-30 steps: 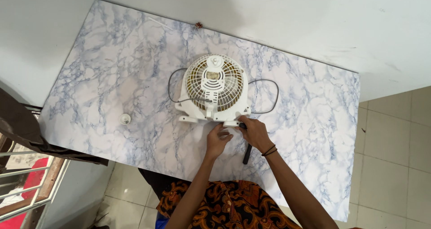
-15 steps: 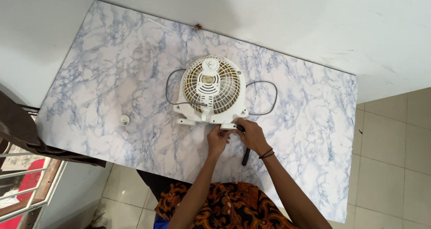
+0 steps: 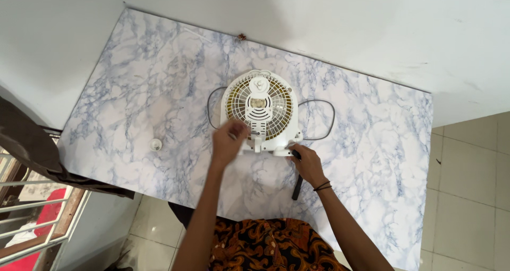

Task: The person disassembles a small electric fan on a marble-patterned table, removes the front grille and internal components, then reassembles the fan using a screwdriver. The person also briefly handles a second yellow and blue fan before returning to the white fan.

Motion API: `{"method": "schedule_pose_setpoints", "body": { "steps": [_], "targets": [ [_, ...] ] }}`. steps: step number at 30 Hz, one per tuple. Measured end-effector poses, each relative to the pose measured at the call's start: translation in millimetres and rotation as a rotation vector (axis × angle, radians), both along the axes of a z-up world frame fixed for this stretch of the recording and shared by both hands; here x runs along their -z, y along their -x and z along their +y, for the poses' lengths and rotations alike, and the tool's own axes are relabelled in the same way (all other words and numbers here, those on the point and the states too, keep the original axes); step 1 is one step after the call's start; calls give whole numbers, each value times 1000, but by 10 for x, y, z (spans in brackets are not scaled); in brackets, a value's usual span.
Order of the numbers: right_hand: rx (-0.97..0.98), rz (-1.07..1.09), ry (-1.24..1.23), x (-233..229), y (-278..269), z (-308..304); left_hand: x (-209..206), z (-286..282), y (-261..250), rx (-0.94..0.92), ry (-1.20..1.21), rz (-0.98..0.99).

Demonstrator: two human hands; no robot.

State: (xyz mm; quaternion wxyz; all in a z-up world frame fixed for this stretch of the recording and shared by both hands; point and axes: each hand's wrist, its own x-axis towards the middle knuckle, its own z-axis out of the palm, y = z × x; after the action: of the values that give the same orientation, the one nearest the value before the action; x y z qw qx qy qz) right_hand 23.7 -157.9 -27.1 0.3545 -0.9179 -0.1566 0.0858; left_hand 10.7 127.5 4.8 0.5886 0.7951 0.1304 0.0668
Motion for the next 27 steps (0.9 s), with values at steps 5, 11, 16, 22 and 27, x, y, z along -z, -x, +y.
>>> {"method": "schedule_pose_setpoints", "body": {
  "steps": [5, 11, 16, 22, 27],
  "targets": [
    [24, 2, -26, 177, 19, -44, 27, 279, -776, -22, -368, -296],
    [100, -54, -9, 264, 33, -73, 54, 236, -1443, 206, -531, 124],
    [155, 101, -9, 142, 57, -55, -144, 170, -1959, 438, -591, 374],
    [190, 200, -5, 34, 26, -34, 118, 383, -2470, 456, -258, 496],
    [252, 246, -21, -56, 141, -17, 512, 411, -2593, 436, -202, 516]
  ]
}}
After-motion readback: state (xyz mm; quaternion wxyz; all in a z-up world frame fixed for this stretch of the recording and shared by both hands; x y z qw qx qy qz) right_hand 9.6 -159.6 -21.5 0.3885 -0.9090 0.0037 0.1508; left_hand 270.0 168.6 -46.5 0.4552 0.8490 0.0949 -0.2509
